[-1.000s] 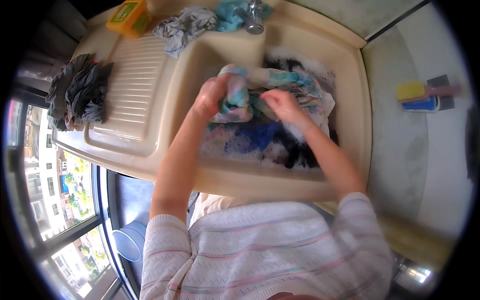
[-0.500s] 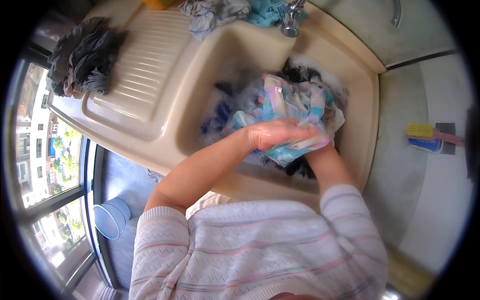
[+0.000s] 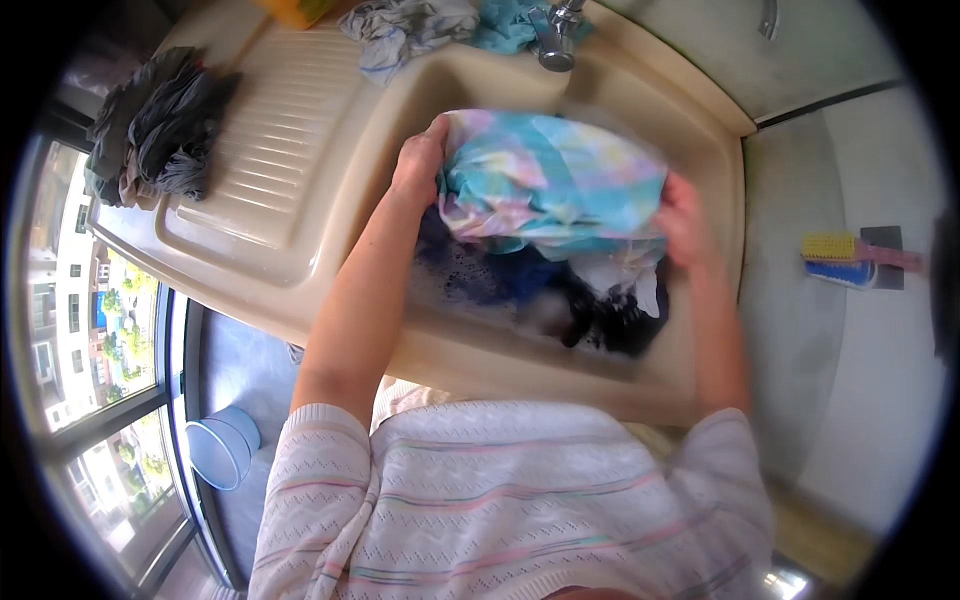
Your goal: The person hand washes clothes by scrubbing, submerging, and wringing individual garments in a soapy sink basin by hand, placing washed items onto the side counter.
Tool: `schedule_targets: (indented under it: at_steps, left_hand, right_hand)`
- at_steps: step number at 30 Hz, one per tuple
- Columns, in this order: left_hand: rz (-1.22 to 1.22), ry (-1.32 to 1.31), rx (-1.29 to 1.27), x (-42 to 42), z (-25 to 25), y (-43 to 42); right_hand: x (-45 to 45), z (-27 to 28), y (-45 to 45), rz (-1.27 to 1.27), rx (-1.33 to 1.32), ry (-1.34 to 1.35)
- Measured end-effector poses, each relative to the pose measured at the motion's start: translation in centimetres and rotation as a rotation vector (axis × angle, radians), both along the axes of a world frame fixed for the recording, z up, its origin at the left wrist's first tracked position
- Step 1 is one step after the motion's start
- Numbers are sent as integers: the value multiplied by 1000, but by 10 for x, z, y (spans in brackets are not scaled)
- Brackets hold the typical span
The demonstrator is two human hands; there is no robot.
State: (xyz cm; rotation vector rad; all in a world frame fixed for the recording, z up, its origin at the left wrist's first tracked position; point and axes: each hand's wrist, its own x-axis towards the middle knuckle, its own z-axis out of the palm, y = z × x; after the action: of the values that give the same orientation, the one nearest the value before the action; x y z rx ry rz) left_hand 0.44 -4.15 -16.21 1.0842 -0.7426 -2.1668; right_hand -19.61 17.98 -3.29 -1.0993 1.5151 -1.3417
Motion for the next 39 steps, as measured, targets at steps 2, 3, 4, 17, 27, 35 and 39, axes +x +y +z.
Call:
schedule_targets:
  at_steps: [2,3,4,17,27,35,39]
  left_hand:
    - [-116,-39,59,7,3,-4]
    - [-175,-57,91,10,7,-5]
    - [-227,118,181,14,13,-5]
    - [-284,369,226,-6,26,26]
    - [-261,305,252,-2,21,14]
    - [-325,204,120,-7,14,18]
    - [-326,182,71,-4,21,20]
  right_hand:
    - [-42,38,27,-72,-103,-112]
    - [-53,49,34,-147,-235,-94]
    - [-49,61,36,-239,-264,-104]
    - [-21,-57,5,77,405,409]
    - [43,-120,-9,453,445,591]
    - [39,-172,-6,144,566,733]
    - [33,-139,-3,134,471,410]
